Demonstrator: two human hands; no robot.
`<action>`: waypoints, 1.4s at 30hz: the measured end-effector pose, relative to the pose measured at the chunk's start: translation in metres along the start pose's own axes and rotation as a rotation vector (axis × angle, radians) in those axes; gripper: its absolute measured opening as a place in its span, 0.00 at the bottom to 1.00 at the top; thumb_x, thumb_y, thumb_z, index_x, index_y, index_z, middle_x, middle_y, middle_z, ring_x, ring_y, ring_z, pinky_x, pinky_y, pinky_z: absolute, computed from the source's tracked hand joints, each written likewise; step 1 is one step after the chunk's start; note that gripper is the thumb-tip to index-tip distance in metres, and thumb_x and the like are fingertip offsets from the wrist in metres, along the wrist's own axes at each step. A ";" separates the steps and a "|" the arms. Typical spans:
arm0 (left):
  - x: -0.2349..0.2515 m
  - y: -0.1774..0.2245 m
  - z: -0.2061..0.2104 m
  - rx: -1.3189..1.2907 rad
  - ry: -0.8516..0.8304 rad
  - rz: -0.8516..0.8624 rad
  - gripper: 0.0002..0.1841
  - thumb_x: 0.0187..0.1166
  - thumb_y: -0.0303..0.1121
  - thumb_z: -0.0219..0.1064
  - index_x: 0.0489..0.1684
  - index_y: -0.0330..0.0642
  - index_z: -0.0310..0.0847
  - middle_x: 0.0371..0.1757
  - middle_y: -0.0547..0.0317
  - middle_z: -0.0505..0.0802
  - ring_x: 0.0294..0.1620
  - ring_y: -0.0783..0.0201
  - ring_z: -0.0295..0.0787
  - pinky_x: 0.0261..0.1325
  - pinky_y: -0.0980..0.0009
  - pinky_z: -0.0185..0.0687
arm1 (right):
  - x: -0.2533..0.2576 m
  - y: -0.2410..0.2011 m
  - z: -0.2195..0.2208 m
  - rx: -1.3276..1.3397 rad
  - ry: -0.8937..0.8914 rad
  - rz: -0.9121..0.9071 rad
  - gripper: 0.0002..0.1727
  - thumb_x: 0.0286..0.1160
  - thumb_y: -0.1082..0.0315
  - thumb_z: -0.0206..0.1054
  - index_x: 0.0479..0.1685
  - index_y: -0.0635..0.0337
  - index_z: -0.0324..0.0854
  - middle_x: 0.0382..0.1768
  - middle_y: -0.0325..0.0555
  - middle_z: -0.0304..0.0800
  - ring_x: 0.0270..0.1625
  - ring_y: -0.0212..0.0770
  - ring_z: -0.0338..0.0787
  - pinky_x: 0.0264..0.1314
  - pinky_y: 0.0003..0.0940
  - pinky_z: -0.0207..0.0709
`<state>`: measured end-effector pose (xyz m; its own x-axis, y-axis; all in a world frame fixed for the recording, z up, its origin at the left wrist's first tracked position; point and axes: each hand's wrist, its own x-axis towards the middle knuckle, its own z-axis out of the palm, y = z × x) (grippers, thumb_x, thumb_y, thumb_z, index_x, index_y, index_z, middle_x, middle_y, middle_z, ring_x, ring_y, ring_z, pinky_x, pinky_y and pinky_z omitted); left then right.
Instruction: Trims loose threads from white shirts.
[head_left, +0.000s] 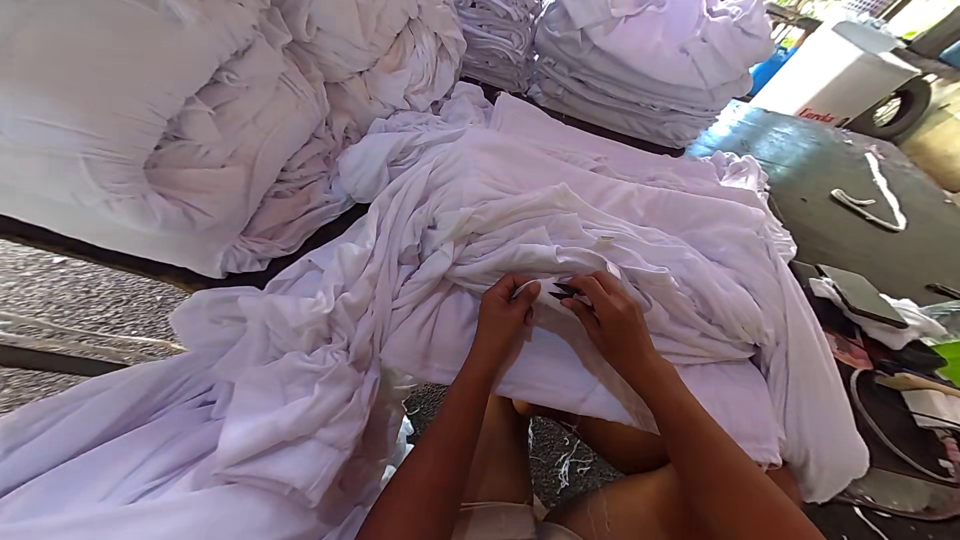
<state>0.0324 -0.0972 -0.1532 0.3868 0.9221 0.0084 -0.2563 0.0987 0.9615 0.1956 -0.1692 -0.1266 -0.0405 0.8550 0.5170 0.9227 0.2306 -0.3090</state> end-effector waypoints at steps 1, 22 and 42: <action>0.000 0.000 0.000 -0.002 0.003 0.000 0.03 0.83 0.22 0.63 0.39 0.34 0.81 0.23 0.66 0.84 0.17 0.79 0.75 0.25 0.84 0.73 | 0.000 -0.001 0.000 0.015 -0.005 -0.001 0.16 0.81 0.62 0.66 0.50 0.67 0.89 0.39 0.57 0.90 0.36 0.50 0.91 0.40 0.42 0.86; -0.001 0.000 0.000 -0.047 0.012 -0.010 0.03 0.82 0.21 0.63 0.38 0.34 0.81 0.23 0.65 0.84 0.17 0.79 0.74 0.25 0.84 0.74 | 0.002 0.004 0.002 0.249 -0.100 0.087 0.16 0.81 0.61 0.67 0.50 0.67 0.89 0.43 0.54 0.91 0.39 0.40 0.89 0.46 0.33 0.84; -0.005 -0.002 0.020 0.769 0.062 0.537 0.10 0.81 0.31 0.66 0.44 0.33 0.91 0.38 0.48 0.93 0.35 0.59 0.91 0.43 0.64 0.88 | 0.030 0.045 -0.031 0.339 -0.271 0.193 0.13 0.76 0.72 0.72 0.56 0.65 0.86 0.43 0.50 0.93 0.42 0.37 0.92 0.50 0.37 0.86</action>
<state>0.0481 -0.1096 -0.1495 0.3328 0.7932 0.5100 0.2773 -0.5992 0.7510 0.2479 -0.1477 -0.1001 -0.0209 0.9772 0.2114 0.7480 0.1555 -0.6452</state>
